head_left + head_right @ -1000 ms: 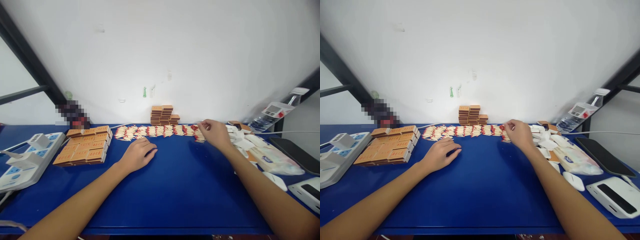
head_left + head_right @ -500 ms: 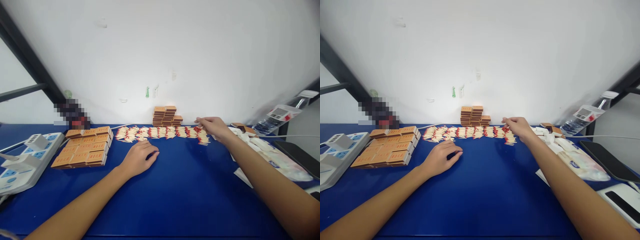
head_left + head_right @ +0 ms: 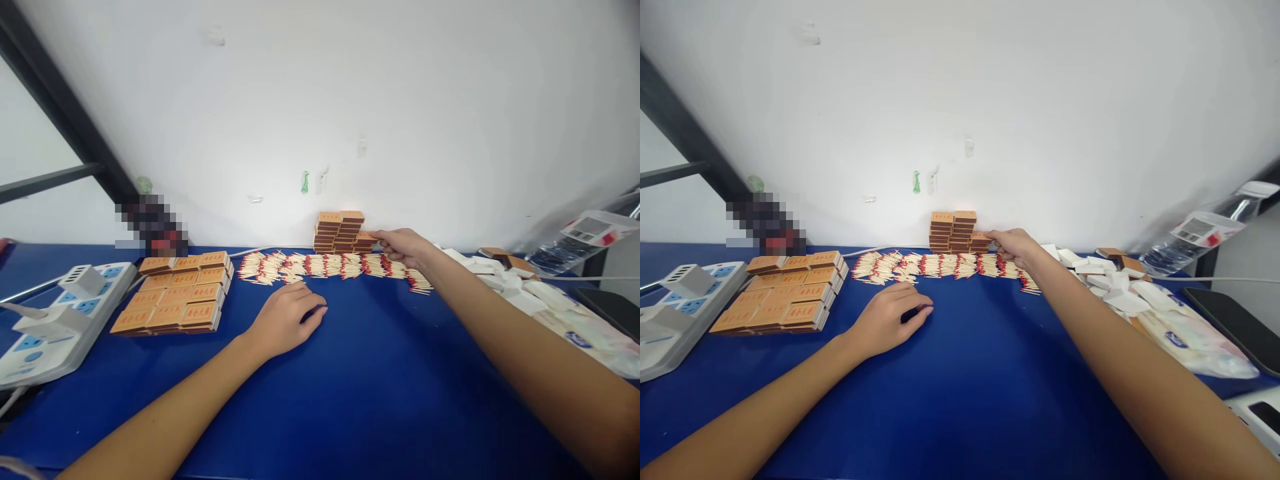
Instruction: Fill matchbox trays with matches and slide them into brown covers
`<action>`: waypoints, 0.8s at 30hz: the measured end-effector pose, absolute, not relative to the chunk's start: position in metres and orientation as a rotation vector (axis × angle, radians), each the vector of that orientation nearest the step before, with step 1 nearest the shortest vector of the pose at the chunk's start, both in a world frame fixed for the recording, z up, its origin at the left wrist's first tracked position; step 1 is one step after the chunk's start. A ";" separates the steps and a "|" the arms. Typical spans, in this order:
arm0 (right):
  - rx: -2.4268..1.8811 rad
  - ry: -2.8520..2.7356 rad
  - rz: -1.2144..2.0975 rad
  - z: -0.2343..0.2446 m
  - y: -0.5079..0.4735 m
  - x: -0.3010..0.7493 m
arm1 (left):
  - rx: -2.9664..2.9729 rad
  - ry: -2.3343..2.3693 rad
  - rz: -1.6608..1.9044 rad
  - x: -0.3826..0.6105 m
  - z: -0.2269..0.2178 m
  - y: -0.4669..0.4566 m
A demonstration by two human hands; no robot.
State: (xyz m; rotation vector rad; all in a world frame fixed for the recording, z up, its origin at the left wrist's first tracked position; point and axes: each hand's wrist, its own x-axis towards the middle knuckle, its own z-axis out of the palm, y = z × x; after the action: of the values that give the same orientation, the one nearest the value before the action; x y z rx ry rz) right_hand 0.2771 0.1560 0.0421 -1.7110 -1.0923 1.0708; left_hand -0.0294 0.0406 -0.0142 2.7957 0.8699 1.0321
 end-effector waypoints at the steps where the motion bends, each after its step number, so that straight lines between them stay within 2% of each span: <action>1: -1.703 -1.086 1.055 0.045 0.153 0.281 | 2.791 0.870 1.027 -0.030 -0.014 0.041; 7: -1.650 -1.158 1.024 0.049 0.081 0.288 | 2.602 0.958 1.064 -0.025 -0.013 0.033; 11: -1.576 -1.627 1.338 0.028 0.023 0.253 | 2.505 1.003 1.026 -0.019 -0.012 0.027; 14: -1.508 -1.816 1.300 0.016 0.008 0.238 | 2.551 0.977 0.892 -0.016 -0.013 0.027; 17: -1.538 -1.960 1.013 0.015 0.015 0.259 | 2.571 0.963 0.833 -0.015 -0.015 0.029; 21: -1.698 -2.104 0.306 0.025 0.040 0.325 | 2.539 0.961 0.849 -0.015 -0.015 0.029; 24: -1.869 -2.131 0.199 0.032 0.057 0.373 | 2.550 0.986 0.866 -0.016 -0.014 0.029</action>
State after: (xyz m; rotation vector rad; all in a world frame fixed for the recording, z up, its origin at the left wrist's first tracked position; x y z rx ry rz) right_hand 0.3730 0.0569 0.0321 -1.8690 -2.1310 0.1993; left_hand -0.0163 0.0290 -0.0143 2.5503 0.9861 0.8662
